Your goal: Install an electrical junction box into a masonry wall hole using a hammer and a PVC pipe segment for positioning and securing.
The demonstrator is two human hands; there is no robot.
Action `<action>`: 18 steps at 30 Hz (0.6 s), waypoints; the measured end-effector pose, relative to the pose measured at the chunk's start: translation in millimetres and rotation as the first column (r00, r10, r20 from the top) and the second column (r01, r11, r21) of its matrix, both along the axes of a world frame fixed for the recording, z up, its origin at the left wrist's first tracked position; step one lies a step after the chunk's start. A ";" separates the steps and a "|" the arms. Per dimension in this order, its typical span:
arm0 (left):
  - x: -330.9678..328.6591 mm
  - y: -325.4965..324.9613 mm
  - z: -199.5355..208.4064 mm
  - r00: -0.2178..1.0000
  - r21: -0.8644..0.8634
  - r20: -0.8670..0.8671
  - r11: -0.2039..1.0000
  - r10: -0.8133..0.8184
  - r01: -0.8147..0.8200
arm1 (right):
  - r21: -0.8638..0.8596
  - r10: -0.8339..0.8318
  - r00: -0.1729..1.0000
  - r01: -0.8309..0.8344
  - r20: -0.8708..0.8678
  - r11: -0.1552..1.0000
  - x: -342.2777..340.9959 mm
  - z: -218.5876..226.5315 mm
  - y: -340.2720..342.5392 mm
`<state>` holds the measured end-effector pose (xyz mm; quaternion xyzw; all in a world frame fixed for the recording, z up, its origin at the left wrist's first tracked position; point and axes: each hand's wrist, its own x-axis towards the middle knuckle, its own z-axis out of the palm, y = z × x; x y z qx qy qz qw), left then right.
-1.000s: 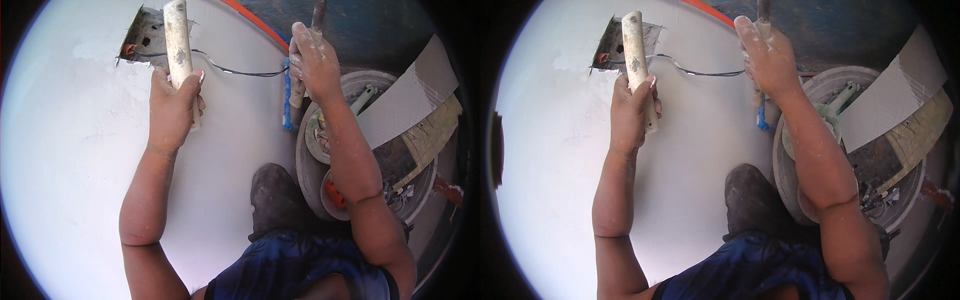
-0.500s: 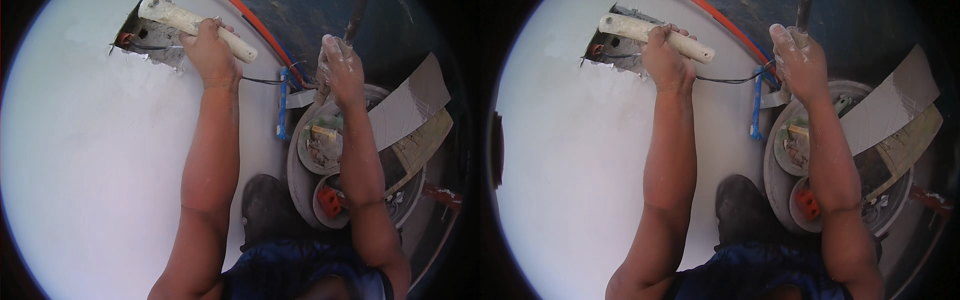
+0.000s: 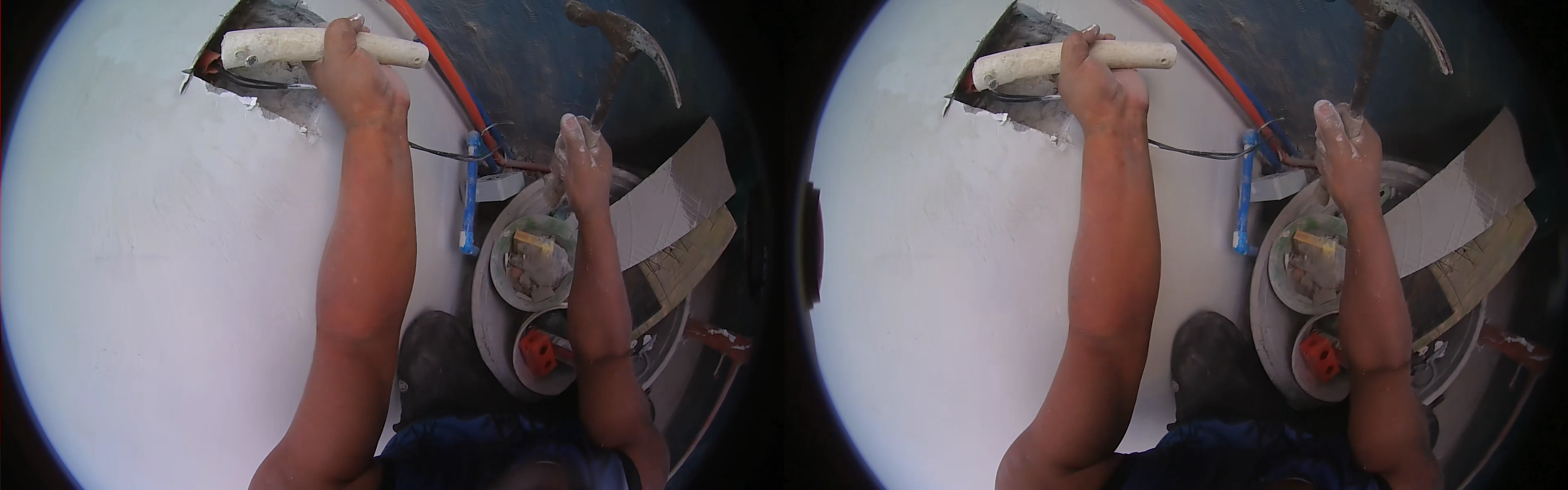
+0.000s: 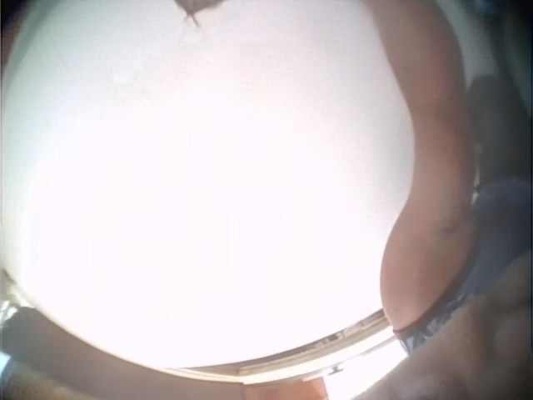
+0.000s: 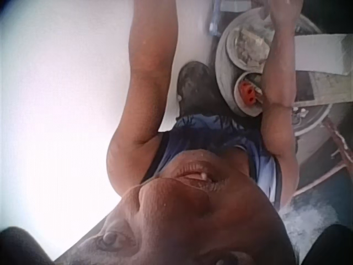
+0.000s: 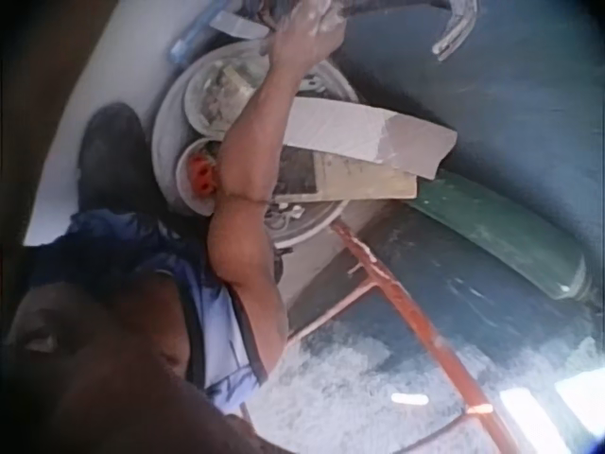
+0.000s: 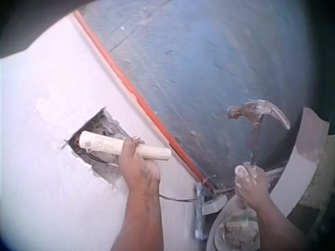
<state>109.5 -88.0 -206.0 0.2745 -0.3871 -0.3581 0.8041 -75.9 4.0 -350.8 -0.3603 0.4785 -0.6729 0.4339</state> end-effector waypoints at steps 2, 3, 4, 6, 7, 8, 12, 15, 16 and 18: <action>2.8 -6.1 5.0 0.999 -0.017 0.012 0.999 -0.037 0.037 | -0.018 -0.025 0.999 0.025 -0.023 1.000 1.5 -3.8 -1.7; 4.4 -9.2 7.0 0.998 -0.035 -0.009 0.998 -0.058 0.058 | -0.031 -0.051 0.998 0.050 -0.041 0.998 2.7 -5.3 -2.2; 5.7 -12.0 8.7 0.996 -0.054 -0.029 0.996 -0.079 0.078 | -0.033 -0.052 0.998 0.050 -0.045 0.998 3.6 -5.1 -1.8; 9.5 -17.6 10.2 0.995 -0.059 -0.024 0.993 -0.100 0.099 | -0.012 -0.057 0.998 0.057 -0.018 0.998 6.0 -4.1 -0.3; 12.1 -20.7 10.5 0.993 -0.062 -0.014 0.991 -0.120 0.119 | -0.016 -0.055 0.998 0.055 -0.021 0.998 8.3 -3.7 0.2; 14.5 -23.9 10.9 0.993 -0.067 -0.018 0.991 -0.118 0.117 | -0.011 -0.053 0.999 0.052 -0.004 0.999 11.2 -3.4 0.7; 17.9 -34.1 10.4 0.992 -0.085 -0.026 0.989 -0.127 0.125 | -0.038 -0.037 0.998 0.035 -0.045 0.999 14.9 -9.6 -0.4; 12.1 -32.8 13.9 0.991 -0.050 -0.057 0.992 -0.120 0.117 | -0.091 -0.031 0.984 0.015 -0.177 0.996 14.6 -6.1 -2.3; 10.5 -31.8 14.8 0.991 -0.010 -0.071 0.994 -0.112 0.111 | -0.095 -0.031 0.983 0.014 -0.181 0.995 12.7 -2.2 -3.4; 10.5 -33.4 15.9 0.994 -0.001 -0.069 0.997 -0.079 0.080 | -0.195 -0.001 0.926 -0.079 -0.378 0.978 5.7 9.0 -6.5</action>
